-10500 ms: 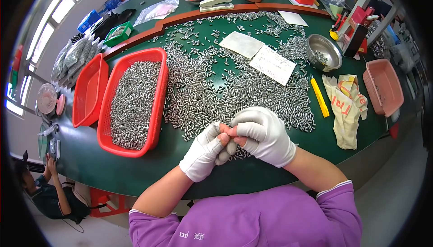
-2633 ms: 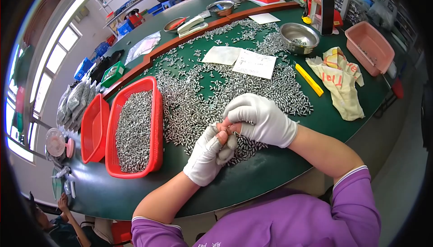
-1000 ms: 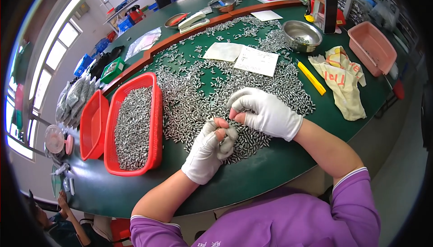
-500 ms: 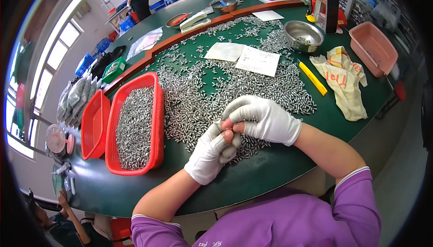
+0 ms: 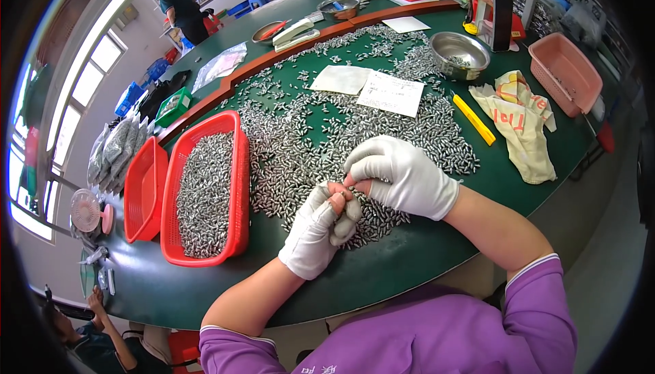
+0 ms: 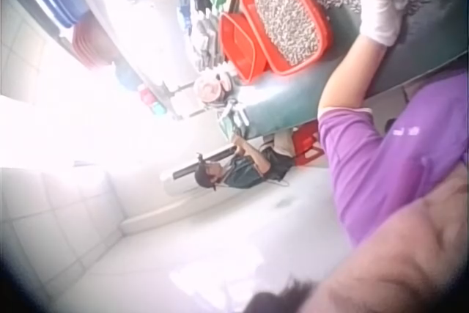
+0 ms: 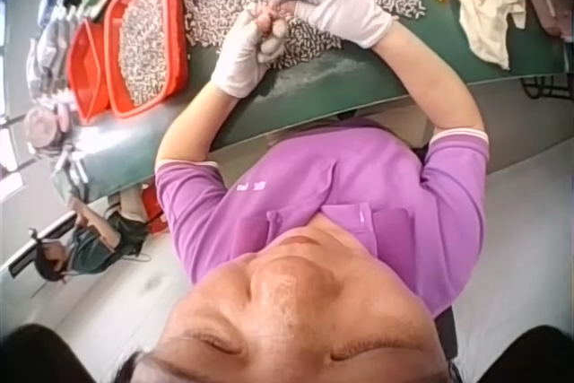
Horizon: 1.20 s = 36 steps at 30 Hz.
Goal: Sorting and inspecting small metal components using a utility knife at a workshop bench.
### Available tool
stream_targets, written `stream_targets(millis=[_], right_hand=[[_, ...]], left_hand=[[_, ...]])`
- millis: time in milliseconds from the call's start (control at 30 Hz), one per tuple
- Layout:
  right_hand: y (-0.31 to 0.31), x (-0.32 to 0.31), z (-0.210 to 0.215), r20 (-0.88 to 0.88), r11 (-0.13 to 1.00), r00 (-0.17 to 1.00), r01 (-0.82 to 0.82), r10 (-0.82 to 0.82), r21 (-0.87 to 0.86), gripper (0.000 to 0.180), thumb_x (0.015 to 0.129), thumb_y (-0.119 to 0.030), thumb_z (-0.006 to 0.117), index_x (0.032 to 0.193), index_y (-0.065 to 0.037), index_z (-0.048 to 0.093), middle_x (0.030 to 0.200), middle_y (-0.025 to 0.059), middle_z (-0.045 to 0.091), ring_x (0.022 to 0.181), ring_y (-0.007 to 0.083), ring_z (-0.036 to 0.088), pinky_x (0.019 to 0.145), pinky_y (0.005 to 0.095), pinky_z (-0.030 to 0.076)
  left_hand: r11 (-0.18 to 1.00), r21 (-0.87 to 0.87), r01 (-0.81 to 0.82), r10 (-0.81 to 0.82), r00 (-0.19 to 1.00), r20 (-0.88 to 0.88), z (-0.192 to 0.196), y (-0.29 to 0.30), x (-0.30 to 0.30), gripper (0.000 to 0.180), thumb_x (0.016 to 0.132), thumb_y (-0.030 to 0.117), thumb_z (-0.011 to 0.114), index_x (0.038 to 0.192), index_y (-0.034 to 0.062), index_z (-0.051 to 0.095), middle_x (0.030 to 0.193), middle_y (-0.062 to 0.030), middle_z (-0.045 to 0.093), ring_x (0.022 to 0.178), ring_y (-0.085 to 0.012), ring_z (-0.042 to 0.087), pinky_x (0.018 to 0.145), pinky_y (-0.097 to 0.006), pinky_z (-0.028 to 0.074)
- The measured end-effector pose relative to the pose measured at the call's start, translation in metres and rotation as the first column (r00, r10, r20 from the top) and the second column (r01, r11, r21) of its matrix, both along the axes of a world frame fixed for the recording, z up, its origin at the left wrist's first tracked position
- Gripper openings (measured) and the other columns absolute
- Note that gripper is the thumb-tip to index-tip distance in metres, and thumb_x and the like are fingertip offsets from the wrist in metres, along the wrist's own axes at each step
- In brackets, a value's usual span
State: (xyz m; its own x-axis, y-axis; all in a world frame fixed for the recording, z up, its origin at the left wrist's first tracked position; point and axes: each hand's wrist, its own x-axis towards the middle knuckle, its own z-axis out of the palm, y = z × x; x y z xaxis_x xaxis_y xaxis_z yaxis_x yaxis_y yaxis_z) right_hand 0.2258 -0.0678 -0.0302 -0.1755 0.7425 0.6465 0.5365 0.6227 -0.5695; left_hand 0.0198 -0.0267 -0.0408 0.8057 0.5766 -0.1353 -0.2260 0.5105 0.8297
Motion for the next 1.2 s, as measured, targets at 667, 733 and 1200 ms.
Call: stream_targets(millis=[667,733,1200], right_hand=[[0.002,0.000,-0.016,0.380,0.978,0.910,0.203,-0.169,-0.052,0.013,0.074,-0.018,0.075,0.085,-0.012,0.069,0.107,0.0054,0.065,0.108,0.0266,0.060,0.092,0.0416,0.048],[0.003,0.007,-0.013,0.315,0.972,0.930,0.224,-0.191,-0.070,0.011,0.075,-0.015,0.074,0.084,-0.010,0.069,0.105,0.0061,0.066,0.106,0.0270,0.061,0.091,0.0403,0.049],[0.002,0.011,-0.016,0.465,0.974,0.873,0.210,-0.147,-0.086,0.013,0.072,-0.020,0.076,0.079,-0.013,0.067,0.108,0.0060,0.064,0.109,0.0272,0.059,0.091,0.0416,0.048]], left_hand=[[0.983,-0.129,-0.130,0.139,0.988,0.064,-0.008,0.008,-0.002,0.029,0.097,0.036,0.059,0.111,0.0118,0.053,0.089,-0.0038,0.057,0.056,-0.0095,0.037,0.053,-0.024,0.031],[0.978,-0.143,-0.150,0.162,0.984,0.077,-0.009,0.008,-0.001,0.026,0.097,0.035,0.060,0.109,0.0125,0.053,0.087,-0.0043,0.057,0.056,-0.0094,0.037,0.052,-0.024,0.031],[0.982,-0.142,-0.123,0.133,0.989,0.065,-0.006,0.005,0.001,0.022,0.096,0.032,0.062,0.104,0.0142,0.053,0.079,-0.0028,0.051,0.053,-0.0091,0.034,0.050,-0.023,0.029]])
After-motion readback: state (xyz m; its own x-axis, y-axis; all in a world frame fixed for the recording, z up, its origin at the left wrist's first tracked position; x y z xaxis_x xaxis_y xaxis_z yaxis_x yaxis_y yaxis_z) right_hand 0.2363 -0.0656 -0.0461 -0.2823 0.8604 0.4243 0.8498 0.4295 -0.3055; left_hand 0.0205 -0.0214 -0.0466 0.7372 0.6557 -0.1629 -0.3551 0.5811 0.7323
